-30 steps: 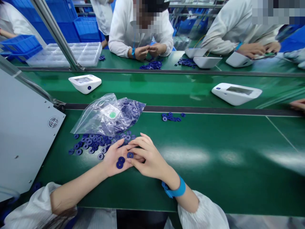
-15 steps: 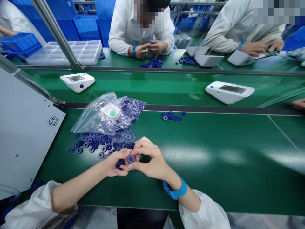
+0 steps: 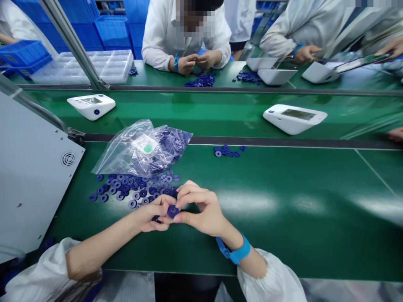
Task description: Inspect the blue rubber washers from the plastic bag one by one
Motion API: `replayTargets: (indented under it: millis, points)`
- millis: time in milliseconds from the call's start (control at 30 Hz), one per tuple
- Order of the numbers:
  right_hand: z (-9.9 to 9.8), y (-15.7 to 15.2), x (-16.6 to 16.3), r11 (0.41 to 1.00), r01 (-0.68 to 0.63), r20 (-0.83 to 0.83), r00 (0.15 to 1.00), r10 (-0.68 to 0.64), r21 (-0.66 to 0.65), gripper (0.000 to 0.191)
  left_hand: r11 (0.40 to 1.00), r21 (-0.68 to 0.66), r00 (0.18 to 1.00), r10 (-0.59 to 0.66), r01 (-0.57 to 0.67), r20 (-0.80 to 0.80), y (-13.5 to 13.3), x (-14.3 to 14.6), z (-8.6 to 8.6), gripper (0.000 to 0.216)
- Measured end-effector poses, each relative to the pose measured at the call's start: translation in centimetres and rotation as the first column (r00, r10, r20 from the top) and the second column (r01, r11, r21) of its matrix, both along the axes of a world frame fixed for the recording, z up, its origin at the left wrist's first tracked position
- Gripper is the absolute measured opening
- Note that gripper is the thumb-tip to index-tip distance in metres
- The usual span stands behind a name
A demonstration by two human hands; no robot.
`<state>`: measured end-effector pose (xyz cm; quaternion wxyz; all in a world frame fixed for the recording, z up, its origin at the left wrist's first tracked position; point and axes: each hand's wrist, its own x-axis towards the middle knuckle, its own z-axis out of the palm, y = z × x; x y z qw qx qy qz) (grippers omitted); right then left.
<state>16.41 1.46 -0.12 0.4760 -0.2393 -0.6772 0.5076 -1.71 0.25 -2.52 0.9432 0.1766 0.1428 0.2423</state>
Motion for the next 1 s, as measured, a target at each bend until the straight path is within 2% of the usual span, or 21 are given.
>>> replayTargets:
  millis: [167, 633, 1000]
  points:
    - [-0.09, -0.14, -0.04, 0.999, 0.006, 0.002, 1.0, -0.006, -0.033, 0.021, 1.0, 0.009, 0.999, -0.003, 0.003, 0.037, 0.0, 0.02, -0.09, 0.034]
    - [0.28, -0.1, 0.05, 0.998, -0.031, 0.034, 0.999, 0.033, -0.063, 0.016, 1.0, 0.006, 0.999, 0.02, -0.02, 0.032, -0.14, 0.03, 0.13, 0.035]
    - [0.45, -0.08, 0.12, 0.995, -0.06, 0.051, 0.997, 0.064, -0.075, 0.021, 0.999, 0.006, 0.998, 0.039, -0.039, 0.056, -0.05, -0.02, 0.22, 0.027]
